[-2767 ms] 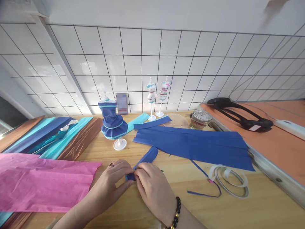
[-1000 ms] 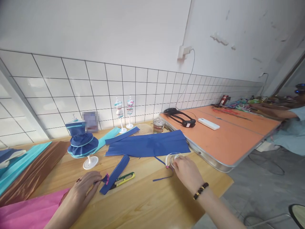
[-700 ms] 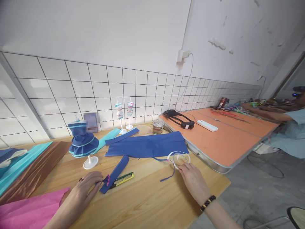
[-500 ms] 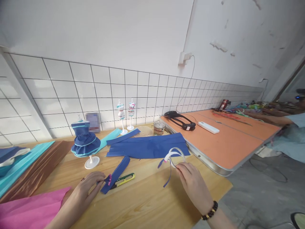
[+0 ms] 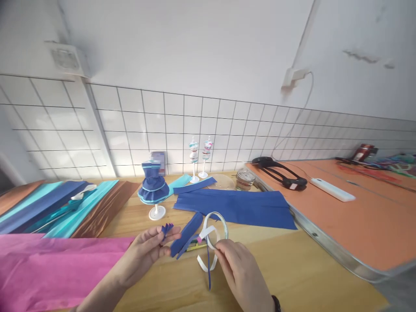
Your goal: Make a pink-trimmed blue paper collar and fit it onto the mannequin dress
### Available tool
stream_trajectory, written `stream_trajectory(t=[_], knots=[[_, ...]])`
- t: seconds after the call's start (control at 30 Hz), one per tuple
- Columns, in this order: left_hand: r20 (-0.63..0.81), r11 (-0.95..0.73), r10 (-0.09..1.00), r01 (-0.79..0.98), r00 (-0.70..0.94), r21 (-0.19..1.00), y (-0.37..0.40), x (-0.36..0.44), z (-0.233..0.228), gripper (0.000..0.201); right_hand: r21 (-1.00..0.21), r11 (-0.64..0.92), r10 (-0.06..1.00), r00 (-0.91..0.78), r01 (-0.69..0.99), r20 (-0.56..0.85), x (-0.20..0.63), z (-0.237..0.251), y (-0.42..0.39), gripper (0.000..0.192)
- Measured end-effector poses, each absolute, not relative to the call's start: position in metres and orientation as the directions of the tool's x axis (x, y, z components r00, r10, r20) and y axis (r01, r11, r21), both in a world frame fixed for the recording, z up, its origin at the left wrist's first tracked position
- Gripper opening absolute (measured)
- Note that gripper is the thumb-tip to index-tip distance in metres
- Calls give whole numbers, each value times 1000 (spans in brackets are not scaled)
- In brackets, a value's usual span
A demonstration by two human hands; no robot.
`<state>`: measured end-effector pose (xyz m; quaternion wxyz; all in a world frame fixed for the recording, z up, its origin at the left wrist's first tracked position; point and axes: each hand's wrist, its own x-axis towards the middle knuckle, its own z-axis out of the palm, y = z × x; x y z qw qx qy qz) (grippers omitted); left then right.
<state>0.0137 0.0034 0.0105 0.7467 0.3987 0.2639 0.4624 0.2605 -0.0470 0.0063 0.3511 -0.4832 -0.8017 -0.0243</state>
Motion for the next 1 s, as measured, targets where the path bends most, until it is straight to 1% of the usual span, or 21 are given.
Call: stream_trajectory(t=[0.07, 0.13, 0.27, 0.43, 0.63, 0.73, 0.87, 0.97, 1.0], knots=[[-26, 316, 876, -531, 482, 787, 0, 12, 14, 9, -183, 593, 687, -374, 784, 623, 250, 6, -43, 16], [-39, 353, 858, -531, 513, 771, -1, 12, 15, 7, -102, 624, 644, -435, 775, 629, 241, 7, -40, 18], [-72, 364, 850, -482, 522, 797, 0, 12, 14, 10, -24, 626, 613, -474, 779, 632, 233, 10, -34, 20], [-71, 324, 866, -448, 495, 833, 2, 12, 10, 13, -6, 604, 592, -443, 797, 674, 237, 11, -32, 18], [-98, 303, 891, -420, 443, 856, 6, 9, 10, 18, -78, 535, 661, -360, 841, 659, 254, 1, -30, 16], [-92, 225, 939, -390, 331, 893, 14, 2, 10, 21, -122, 500, 704, -320, 858, 634, 264, -5, -30, 14], [-68, 97, 993, -371, 92, 924, 26, -13, 10, 23, -197, 445, 767, -258, 873, 587, 275, -13, -34, 13], [2, -41, 994, -344, -113, 938, 34, -27, 9, 26, -229, 422, 793, -235, 877, 563, 282, -20, -36, 14], [42, -97, 981, -291, -189, 952, 36, -33, 8, 27, -233, 414, 797, -227, 880, 559, 285, -22, -37, 14]])
